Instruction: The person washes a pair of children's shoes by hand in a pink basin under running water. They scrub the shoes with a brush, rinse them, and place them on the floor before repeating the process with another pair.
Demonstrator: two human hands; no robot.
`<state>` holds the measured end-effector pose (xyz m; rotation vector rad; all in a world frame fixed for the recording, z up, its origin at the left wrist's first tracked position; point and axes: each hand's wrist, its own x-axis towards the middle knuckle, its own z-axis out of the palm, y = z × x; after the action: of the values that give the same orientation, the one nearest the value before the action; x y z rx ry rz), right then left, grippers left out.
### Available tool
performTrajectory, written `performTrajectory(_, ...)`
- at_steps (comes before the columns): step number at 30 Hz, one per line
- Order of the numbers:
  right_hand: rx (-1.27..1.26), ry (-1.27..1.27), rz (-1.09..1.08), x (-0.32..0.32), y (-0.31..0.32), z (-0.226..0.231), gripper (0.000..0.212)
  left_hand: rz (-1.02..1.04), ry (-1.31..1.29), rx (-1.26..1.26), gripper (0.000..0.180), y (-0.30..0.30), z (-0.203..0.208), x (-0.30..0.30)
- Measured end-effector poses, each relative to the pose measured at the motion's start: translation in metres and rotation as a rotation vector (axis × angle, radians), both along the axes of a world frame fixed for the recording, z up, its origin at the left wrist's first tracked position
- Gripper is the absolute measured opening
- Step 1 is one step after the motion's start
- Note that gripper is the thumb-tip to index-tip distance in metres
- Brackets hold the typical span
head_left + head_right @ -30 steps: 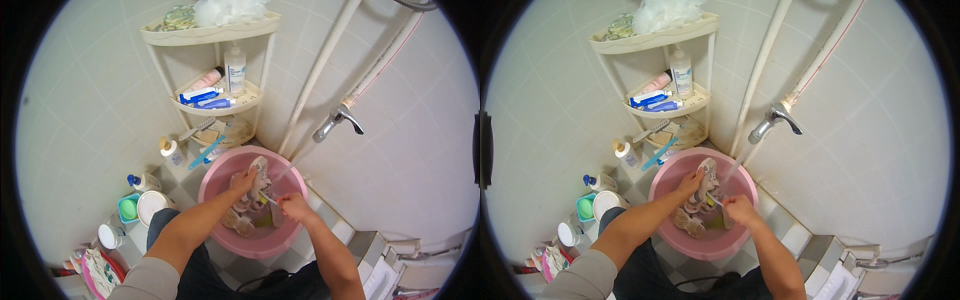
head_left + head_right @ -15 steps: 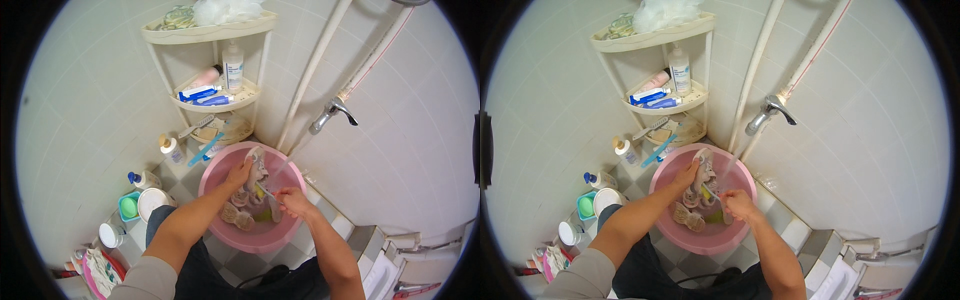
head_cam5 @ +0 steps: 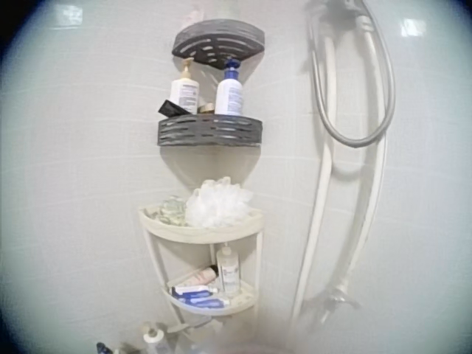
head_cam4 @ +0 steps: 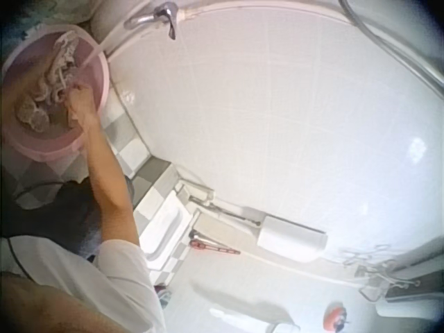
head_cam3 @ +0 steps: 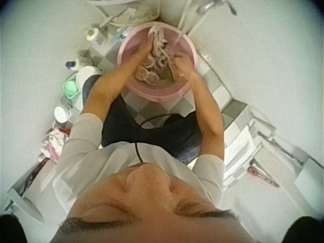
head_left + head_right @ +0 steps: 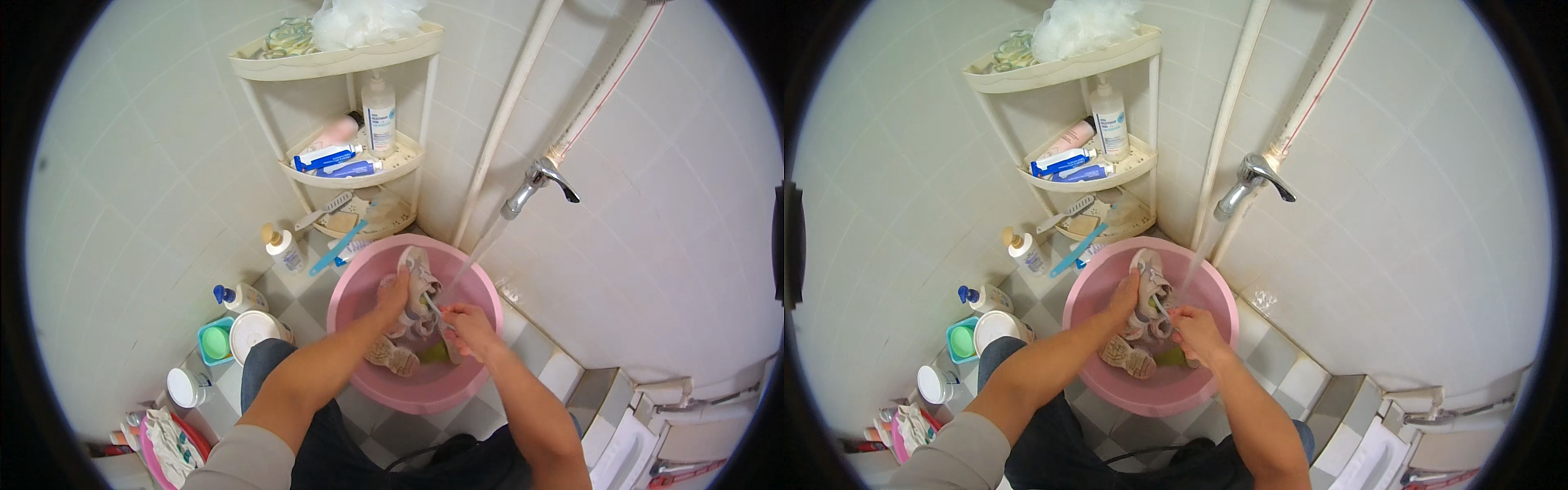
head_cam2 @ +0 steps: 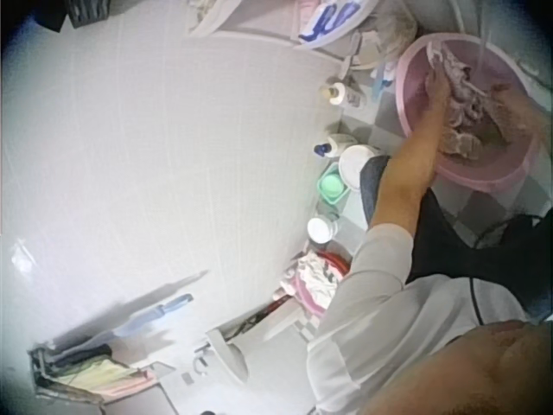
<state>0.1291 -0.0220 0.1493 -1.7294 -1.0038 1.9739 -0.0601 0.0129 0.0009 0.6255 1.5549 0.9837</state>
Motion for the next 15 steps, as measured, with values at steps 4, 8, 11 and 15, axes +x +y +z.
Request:
performTrajectory(4, 0.388, -0.503, 0.407, 0.03, 0.007, 0.007, 0.022, -0.175, 0.148, 0.314, 0.064, 0.005, 0.037, 0.008)
performTrajectory(8, 0.575, -0.874, 0.548, 0.024, -0.005, 0.03, 0.027, -0.131, 0.247, 0.202, 0.064, 0.018, 0.008, 0.017)
performTrajectory(11, 0.477, -1.05, 0.659, 0.041, -0.018, 0.061, 0.027, -0.198, 0.393, 0.111, 0.063, 0.016, 0.007, 0.031)
performTrajectory(15, 0.446, -1.155, 0.57, 0.076, -0.024, 0.079, 0.023, -0.433, 0.889, 0.137, 0.065, -0.008, 0.003, 0.063)
